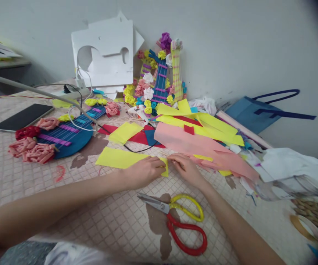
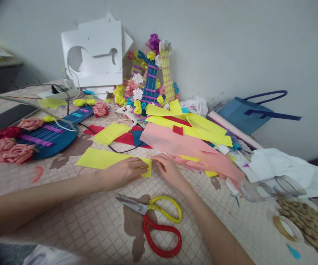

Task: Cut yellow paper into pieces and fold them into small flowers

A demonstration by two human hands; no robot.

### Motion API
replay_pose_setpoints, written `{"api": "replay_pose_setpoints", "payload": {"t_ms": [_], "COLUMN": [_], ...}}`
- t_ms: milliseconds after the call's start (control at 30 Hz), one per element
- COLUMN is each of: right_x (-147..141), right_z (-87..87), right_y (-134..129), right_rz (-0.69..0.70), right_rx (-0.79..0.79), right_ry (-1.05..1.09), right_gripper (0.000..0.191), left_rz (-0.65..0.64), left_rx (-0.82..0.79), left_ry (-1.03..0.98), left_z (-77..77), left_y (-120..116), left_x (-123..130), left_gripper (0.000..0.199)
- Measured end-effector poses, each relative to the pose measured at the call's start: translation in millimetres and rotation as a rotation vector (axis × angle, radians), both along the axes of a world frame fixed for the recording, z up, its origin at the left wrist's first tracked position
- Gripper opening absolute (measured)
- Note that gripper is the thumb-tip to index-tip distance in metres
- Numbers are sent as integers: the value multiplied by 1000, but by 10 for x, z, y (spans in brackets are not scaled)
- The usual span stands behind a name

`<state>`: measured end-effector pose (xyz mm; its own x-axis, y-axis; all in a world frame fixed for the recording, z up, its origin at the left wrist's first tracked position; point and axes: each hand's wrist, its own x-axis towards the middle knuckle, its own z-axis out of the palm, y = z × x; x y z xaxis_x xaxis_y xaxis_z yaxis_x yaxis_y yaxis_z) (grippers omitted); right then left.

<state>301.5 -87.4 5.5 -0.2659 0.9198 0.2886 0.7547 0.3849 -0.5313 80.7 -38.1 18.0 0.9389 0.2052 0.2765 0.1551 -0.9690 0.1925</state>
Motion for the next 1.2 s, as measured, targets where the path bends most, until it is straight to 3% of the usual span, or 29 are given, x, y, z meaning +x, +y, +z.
{"api": "replay_pose_setpoints", "payload": {"t_ms": [133,233,433,500,600,700,833,1000,1200], "right_x": [71,91,65,51,36,31,31,-4,-156], "right_z": [-73,-103,-107,-111,-123,-137,-161,-112,104], "right_y": [-73,-88,-70,-59,-42,-40,-47,-48,-46], "right_rz": [101,115,91,46,-65,-154,-195,-213,-132], "right_rx": [44,73,28,13,24,34,1,-41,-155], "right_ry": [-135,-205,-100,26,167,225,290,354,399], "right_gripper": [51,54,55,50,35,26,21,22,30], "left_rz": [-36,-58,-91,-51,113,277,401,403,407], "left_rx": [85,107,32,-60,-175,-205,-242,-369,-566], "left_ry": [52,72,63,12,-5,43,53,8,-141], "left_z": [-127,-140,-88,-55,3,44,37,40,144], "left_y": [-42,-67,-19,35,138,219,255,303,481], "left_x": [45,-3,-31,6,103,215,333,384,259], "left_gripper": [33,37,34,30,27,22,29,21,17]}}
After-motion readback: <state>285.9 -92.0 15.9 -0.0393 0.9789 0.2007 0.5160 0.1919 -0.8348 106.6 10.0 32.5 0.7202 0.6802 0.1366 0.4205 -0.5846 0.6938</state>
